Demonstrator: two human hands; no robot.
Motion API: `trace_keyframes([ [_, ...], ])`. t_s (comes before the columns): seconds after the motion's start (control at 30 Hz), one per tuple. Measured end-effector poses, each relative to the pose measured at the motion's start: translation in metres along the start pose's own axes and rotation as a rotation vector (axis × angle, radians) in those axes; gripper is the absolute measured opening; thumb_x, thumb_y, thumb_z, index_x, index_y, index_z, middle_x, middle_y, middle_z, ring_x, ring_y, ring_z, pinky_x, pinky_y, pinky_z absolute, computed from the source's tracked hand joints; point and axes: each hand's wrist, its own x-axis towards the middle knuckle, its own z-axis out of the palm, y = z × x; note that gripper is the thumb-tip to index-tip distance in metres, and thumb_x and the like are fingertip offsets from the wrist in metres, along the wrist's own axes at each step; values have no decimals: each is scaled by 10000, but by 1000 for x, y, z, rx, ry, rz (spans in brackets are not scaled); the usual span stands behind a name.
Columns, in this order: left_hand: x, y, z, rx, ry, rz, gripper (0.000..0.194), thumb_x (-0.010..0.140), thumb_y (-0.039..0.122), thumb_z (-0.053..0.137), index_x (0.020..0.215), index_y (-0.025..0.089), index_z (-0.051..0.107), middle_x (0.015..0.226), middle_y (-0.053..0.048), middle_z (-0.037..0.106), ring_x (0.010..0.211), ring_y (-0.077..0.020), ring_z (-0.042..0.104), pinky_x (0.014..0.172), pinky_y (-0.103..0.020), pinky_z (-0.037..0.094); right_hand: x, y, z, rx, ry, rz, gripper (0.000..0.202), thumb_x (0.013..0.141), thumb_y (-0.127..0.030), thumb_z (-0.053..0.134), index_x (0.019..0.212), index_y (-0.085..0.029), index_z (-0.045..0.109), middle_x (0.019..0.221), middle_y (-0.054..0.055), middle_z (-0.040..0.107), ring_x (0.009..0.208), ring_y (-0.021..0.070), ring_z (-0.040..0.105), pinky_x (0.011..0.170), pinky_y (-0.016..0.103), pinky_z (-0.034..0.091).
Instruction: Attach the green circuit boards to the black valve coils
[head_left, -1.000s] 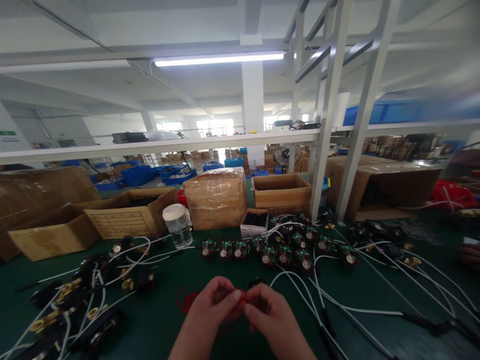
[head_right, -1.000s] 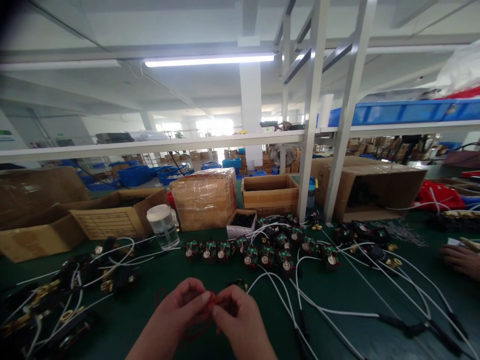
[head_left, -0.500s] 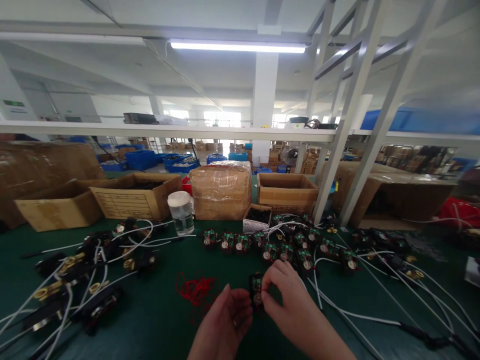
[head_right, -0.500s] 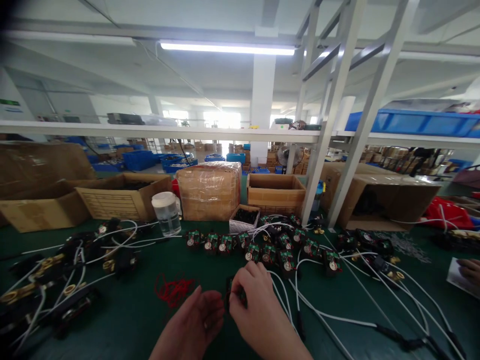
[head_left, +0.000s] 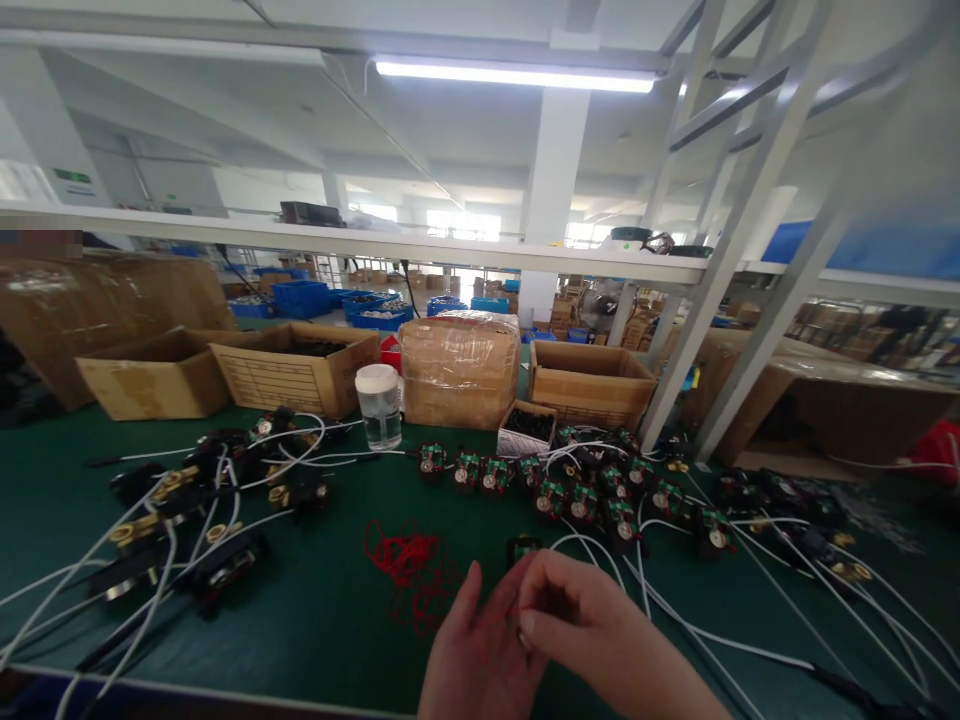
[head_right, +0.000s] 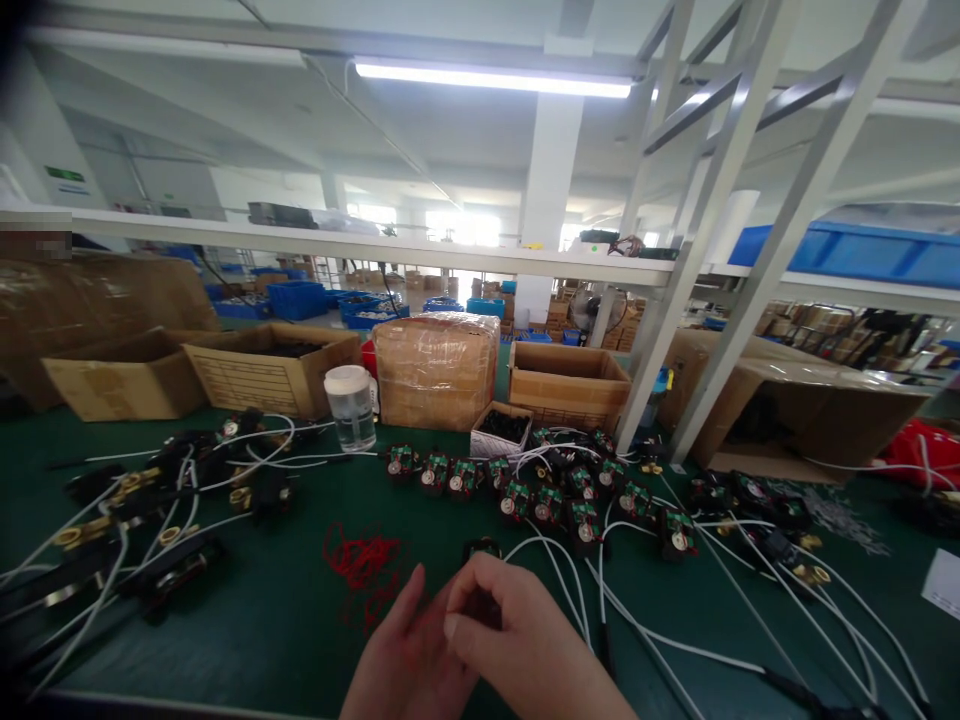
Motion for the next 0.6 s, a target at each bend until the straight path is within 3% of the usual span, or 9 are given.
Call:
trace_keyframes([
  [0.1,-3,-4,-2,0,-50,7,577,986,561,408,1260,139,691,1264,-129,727,1335,-255,561,1144,-347,384,1,12,2,-190,112,-2,107,797,-139,561,839,-216,621,813,-4,631,737,161,614,647,256,464],
  [0.2,-4,-5,-9,9,-101,67,623,991,583,369,1307,135,665,1366,-134,675,1423,-275,473,1204,-401,322,-1,22,-4,-361,309,-66,173,858,-189,572,1002,-232,658,991,37,632,807,173,623,730,289,495],
  [0.3,-3,-1,-14,2,-150,79,644,986,591,358,1378,145,608,1509,-111,553,1493,-268,365,1244,-438,258,-5,27,-14,-395,423,-102,182,933,-275,521,1055,-223,646,964,48,617,784,174,604,717,292,496],
  [0.47,-3,2,-13,6,-171,132,653,990,610,291,1429,208,557,1607,-40,421,1532,-234,275,1251,-444,231,-12,35,-15,-407,376,-113,138,922,-220,515,875,-223,644,874,22,592,751,166,579,669,267,466],
  [0.6,-6,0,-11,-30,-162,64,731,999,623,197,1442,150,535,1568,-97,481,1432,-241,455,1218,-435,288,-13,41,-3,-418,293,-127,166,923,-142,494,880,-223,632,903,21,579,792,165,583,688,266,458],
])
